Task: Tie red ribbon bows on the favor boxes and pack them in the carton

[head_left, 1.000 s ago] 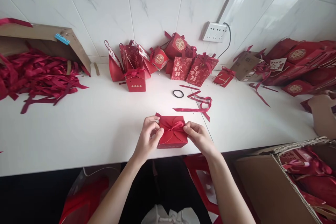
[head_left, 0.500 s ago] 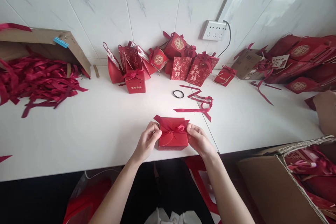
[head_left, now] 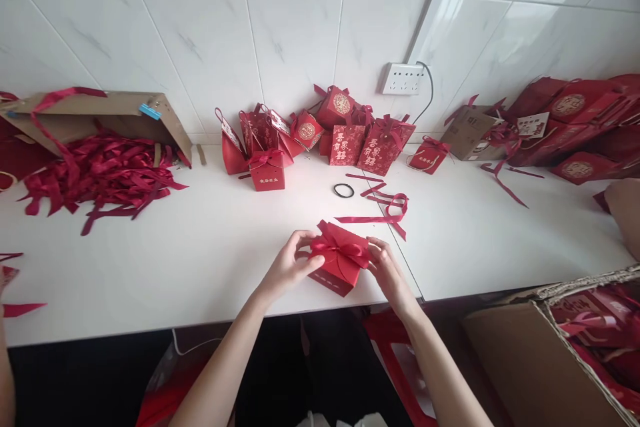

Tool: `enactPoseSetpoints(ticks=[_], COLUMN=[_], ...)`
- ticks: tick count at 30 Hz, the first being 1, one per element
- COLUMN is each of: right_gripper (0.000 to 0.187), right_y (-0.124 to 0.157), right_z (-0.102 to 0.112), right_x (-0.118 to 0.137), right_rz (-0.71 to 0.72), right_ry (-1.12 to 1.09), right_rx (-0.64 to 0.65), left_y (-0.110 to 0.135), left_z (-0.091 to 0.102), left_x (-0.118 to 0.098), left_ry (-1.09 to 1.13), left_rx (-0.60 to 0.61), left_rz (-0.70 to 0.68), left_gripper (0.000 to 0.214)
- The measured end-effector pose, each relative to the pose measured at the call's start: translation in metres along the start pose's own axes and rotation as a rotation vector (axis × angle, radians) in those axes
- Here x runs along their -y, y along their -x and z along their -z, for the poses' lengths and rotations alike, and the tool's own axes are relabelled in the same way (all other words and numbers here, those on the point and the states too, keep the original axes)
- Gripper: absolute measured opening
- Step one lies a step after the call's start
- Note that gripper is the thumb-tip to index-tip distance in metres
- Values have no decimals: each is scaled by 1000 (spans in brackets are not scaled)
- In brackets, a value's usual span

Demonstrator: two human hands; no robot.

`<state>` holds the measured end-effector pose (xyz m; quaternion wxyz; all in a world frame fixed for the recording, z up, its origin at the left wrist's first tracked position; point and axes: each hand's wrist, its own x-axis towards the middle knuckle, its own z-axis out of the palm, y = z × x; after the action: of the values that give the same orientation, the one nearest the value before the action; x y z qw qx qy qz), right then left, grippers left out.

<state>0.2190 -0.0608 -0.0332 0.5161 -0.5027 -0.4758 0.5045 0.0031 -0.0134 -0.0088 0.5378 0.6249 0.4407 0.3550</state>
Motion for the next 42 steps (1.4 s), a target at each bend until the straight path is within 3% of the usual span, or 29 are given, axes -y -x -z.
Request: enactPoseSetpoints(ticks=[2,4,6,10,16,20,24,31,35,37,40,42], right_gripper=[46,45,43,48,52,50,46,33,35,36,35,35], right_y=[11,22,30,33,29,26,21,26,35,38,40,41], right_z=[-1,-1,0,-4,-49,-80,-96,-92,-83,-79,-70,-63], right_x=[8,18,26,32,26,23,24,19,26,32,40,43], right_rz=[-9,-12,-23,-72,-220,-305,-327,-222,-133,-64,2,8], right_ry=[111,186,221,315,352,253,197,207,291,343,408,444], right_rx=[6,34,48,16,249,229,177,171,216,212,176,156], left_y=[-12,-20,-22,-11,-9,-16,-23,-26,-27,-24,-11,3], left_z=[4,8,10,12,13,17,20,22,23,23,23,21], left_x=[-2,-5,-10,-20,-24,-26,-29,-28,-25,-26,-29,-30], left_ry=[-133,-272,-313,-312,-398,-413,-420,-451,-404,-404,-471,-522], left_rx=[-144,-389,-495,-290,-82,47,132,139,112,51,-133,-241], left_rz=[-81,-155,-185,-143,-212,-223,-246,-241,-213,-233,-274,-175], left_gripper=[34,33,29,18,18,21,24,25,25,25,23,23])
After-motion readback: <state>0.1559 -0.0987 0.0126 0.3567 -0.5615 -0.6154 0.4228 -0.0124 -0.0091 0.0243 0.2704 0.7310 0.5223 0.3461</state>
